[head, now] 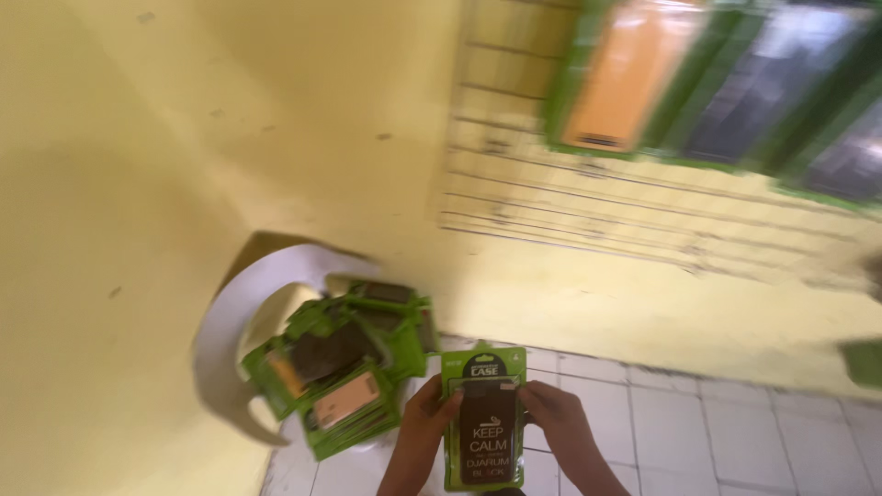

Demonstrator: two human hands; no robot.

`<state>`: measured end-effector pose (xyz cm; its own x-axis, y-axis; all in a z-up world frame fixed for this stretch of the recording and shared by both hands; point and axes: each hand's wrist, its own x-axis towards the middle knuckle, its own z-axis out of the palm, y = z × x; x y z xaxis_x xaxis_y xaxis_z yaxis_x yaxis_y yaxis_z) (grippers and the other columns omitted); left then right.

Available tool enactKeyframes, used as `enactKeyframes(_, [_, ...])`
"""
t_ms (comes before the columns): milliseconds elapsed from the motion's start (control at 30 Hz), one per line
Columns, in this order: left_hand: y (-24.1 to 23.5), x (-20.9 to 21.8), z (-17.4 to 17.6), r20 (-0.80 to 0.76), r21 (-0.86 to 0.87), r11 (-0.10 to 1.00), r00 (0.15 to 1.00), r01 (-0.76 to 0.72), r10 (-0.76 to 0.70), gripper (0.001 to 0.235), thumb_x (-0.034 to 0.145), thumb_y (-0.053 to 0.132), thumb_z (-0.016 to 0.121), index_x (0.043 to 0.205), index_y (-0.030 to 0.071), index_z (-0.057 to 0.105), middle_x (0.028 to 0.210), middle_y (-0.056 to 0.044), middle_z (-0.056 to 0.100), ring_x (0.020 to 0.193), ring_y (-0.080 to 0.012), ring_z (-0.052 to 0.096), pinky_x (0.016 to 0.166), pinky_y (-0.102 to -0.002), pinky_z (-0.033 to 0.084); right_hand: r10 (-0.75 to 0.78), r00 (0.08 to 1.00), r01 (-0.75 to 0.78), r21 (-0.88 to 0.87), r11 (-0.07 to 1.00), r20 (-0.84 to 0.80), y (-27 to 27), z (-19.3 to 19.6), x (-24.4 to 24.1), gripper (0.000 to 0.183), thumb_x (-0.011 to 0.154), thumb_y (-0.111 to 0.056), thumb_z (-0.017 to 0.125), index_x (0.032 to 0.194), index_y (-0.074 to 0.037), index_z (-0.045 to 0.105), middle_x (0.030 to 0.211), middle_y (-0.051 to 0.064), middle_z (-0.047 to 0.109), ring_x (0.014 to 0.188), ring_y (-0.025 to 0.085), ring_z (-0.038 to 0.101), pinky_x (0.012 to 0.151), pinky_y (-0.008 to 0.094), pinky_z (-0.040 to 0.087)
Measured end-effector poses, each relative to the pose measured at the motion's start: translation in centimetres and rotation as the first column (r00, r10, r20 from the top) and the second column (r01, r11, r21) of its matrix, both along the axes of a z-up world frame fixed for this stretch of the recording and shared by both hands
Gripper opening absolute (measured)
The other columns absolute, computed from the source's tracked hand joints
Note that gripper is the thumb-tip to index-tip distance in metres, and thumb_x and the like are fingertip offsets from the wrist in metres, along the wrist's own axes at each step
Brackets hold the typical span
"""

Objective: The person picks up packaged phone cases from a white plastic chair, wipes each package with a dark cloth, and hangs them on a wall-mounted wire grid display. The person repeats this process for multiple cases of different colors.

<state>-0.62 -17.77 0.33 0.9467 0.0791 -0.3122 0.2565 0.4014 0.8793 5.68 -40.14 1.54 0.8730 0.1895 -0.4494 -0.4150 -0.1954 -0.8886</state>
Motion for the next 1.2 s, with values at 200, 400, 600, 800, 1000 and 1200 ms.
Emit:
enactKeyframes(200, [-8.2, 2.3, -4.8, 0.043, 0.108, 0.978, 0.982, 0.177, -0.183, 0.034, 0.091, 0.007, 0.073, 0.124, -0.001, 0.065, 0.097, -0.011, 0.075, 0.096, -0.0171, 0.07, 0.086, -0.034, 0.058, -0.265, 0.964, 0.263, 0.062, 0.963, 0.016, -11.0, -0.3, -1.5, 0.032, 0.097, -0.016, 0.062, 0.112, 0.009, 0.075, 0.097, 0.015, 0.078, 0.088, 0.017, 0.072, 0.086, 0.036, 0.061])
enactKeyframes(400, [-18.6, 7.6, -10.3, 0.177, 0.229, 0.969, 0.974, 0.096, -0.139, 0.019, 0.084, 0.002, 0.081, 0.101, 0.001, 0.072, 0.089, -0.01, 0.074, 0.089, -0.0173, 0.075, 0.086, -0.033, 0.066, -0.282, 0.956, 0.282, 0.017, 0.959, 0.085, -22.9, -4.3, 2.4, 0.032, 0.093, -0.015, 0.067, 0.115, 0.006, 0.076, 0.098, 0.015, 0.079, 0.092, 0.02, 0.075, 0.083, 0.043, 0.065])
enactKeyframes(600, [-25.6, 12.6, -3.5, 0.268, 0.025, 0.987, 0.95, 0.157, -0.158, 0.014, 0.086, -0.003, 0.075, 0.099, -0.002, 0.072, 0.095, -0.014, 0.078, 0.091, -0.021, 0.077, 0.085, -0.034, 0.062, -0.086, 0.935, 0.081, 0.03, 0.996, 0.343, -31.2, -0.3, 7.5, 0.061, 0.085, 0.001, 0.07, 0.144, -0.005, 0.058, 0.122, 0.011, 0.077, 0.118, 0.02, 0.071, 0.097, 0.039, 0.059])
enactKeyframes(800, [-26.9, 17.0, 12.0, 0.377, 0.115, 0.989, 0.917, 0.096, -0.133, 0.013, 0.086, -0.002, 0.076, 0.098, -0.003, 0.071, 0.095, -0.013, 0.077, 0.099, -0.0218, 0.079, 0.085, -0.032, 0.063, -0.247, 0.85, 0.162, 0.216, 0.963, 0.466, -29.8, 11.8, 10.1, 0.091, 0.078, 0.011, 0.07, 0.159, -0.016, 0.035, 0.129, 0.012, 0.071, 0.114, 0.025, 0.075, 0.099, 0.039, 0.06])
enactKeyframes(1000, [-24.6, 19.8, 25.9, 0.55, 0.241, 0.97, 0.827, -0.025, -0.116, 0.02, 0.087, 0.005, 0.076, 0.105, 0.003, 0.068, 0.099, -0.007, 0.075, 0.098, -0.0166, 0.075, 0.078, -0.031, 0.064, -0.166, 0.68, 0.18, 0.056, 0.982, 0.714, -26.1, 25.2, 12.8, 0.092, 0.076, 0.012, 0.071, 0.158, -0.018, 0.043, 0.121, 0.005, 0.069, 0.097, 0.018, 0.073, 0.092, 0.031, 0.062])
enactKeyframes(1200, [-20.6, 23.8, 38.2, 0.84, 0.325, 0.895, 0.528, -0.305, -0.125, 0.059, 0.088, 0.004, 0.076, 0.14, 0.01, 0.049, 0.09, -0.005, 0.064, 0.078, -0.0126, 0.065, 0.066, -0.027, 0.055, 0.023, 0.237, 0.223, -0.077, 0.972, 0.971, -20.9, 37.5, 15.8, 0.072, 0.083, 0.004, 0.077, 0.15, -0.008, 0.055, 0.103, 0.007, 0.056, 0.089, 0.013, 0.063, 0.077, 0.026, 0.057])
